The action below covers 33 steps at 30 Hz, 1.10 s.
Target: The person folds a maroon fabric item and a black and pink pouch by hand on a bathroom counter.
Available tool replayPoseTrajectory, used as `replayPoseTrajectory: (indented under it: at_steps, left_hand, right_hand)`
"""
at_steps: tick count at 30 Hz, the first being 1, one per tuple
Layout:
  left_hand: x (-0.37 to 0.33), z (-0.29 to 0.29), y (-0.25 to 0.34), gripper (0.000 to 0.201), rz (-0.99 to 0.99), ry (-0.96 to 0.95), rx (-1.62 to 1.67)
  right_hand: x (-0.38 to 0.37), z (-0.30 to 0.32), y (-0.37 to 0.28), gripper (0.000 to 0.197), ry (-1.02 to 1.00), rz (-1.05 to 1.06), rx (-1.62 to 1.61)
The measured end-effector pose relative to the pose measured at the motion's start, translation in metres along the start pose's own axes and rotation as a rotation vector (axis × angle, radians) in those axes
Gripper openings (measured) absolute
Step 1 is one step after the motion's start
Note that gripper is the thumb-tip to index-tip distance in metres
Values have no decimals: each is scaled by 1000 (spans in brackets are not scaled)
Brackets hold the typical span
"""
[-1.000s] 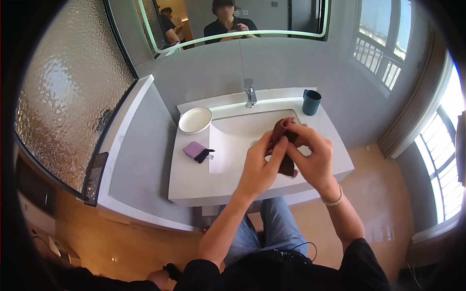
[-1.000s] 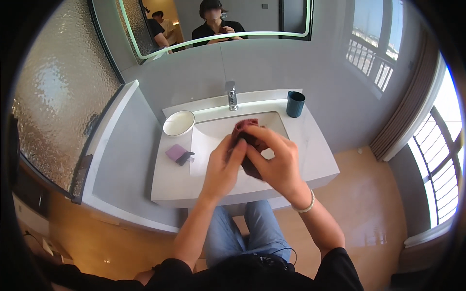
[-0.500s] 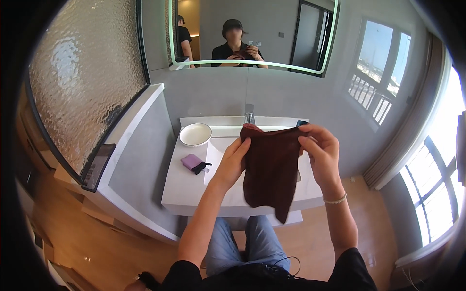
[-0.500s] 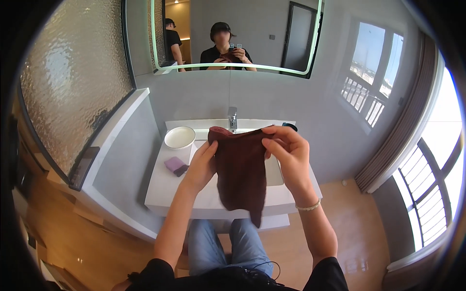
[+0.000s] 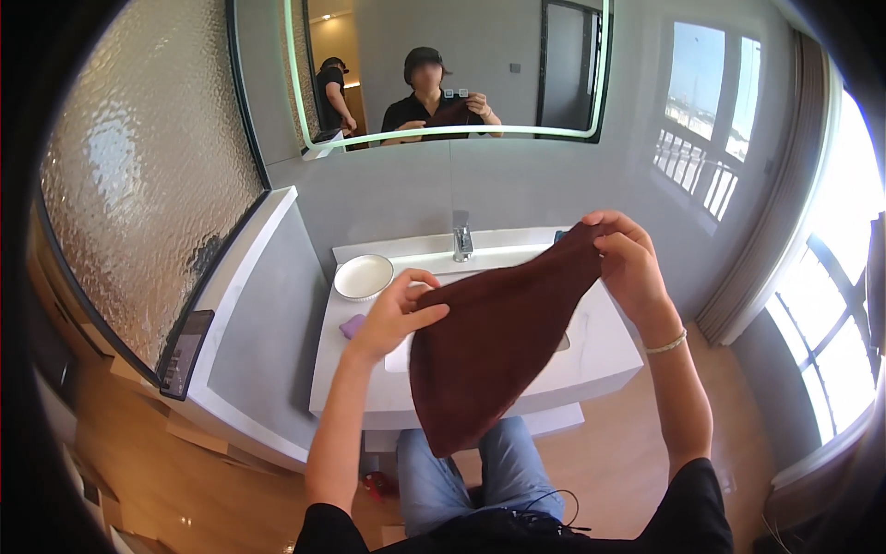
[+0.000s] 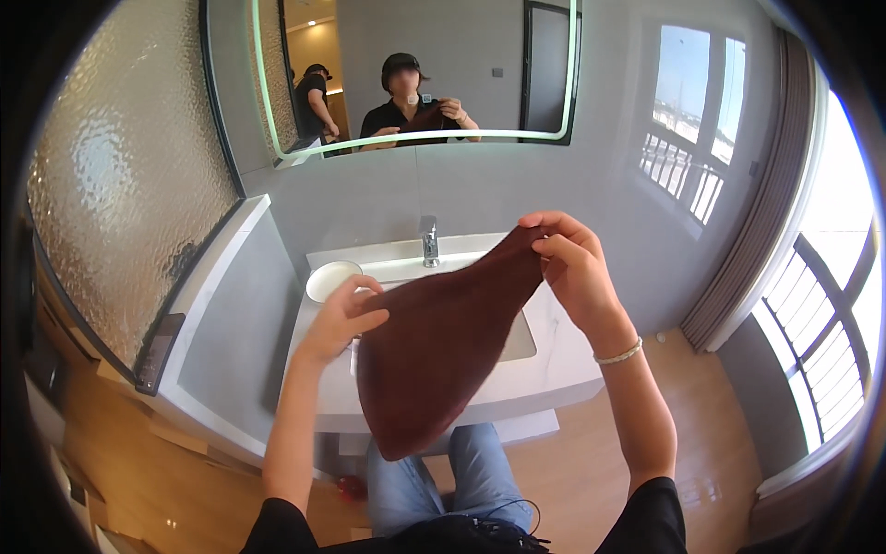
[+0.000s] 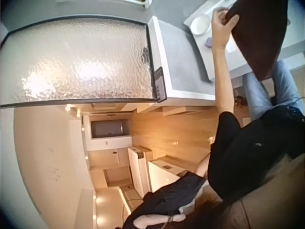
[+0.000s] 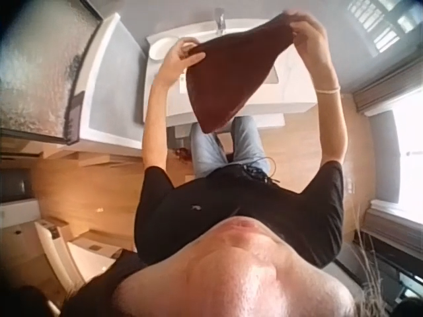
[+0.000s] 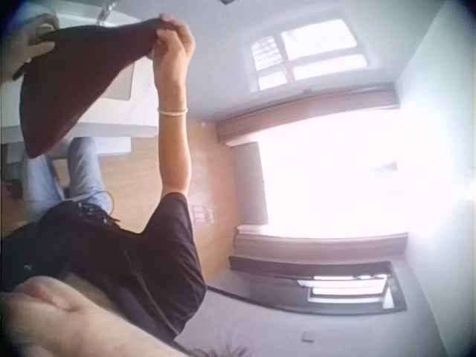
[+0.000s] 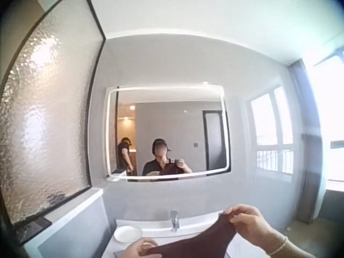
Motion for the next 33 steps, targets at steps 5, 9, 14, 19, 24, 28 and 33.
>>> replayPoseTrajectory:
  at_steps: [5,9,14,19,24,28,33]
  left_hand:
    - [8,16,36,27,-190,140,-668]
    - [38,-26,95,26,-710,154,-742]
    - [45,-8,73,27,-351,192,-665]
    - [34,17,67,23,-368,188,-645]
    - [-32,27,-8,23,-180,27,-847]
    - [-62,50,-83,21,32,24,-665]
    - [-75,54,-120,21,11,47,-550]
  right_hand:
    - [13,29,15,33,-29,-93,175]
    - [34,22,26,24,28,84,412]
    - [58,51,22,9,156,379,220]
    - [50,41,22,15,127,223,305]
    - [-18,55,101,19,50,25,541]
    - [-47,72,165,23,59,-70,594]
    - [-55,89,203,30,65,-97,548]
Point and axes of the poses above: each hand's wrist, its own x-axis away from the middle knuckle, its own z-axis out of the back of the hand, y = z × x, the point moved 8 cm from there along -x, towards the middle knuckle, and after that the axes turned 7 degrees about y, right-handed, at the moved point
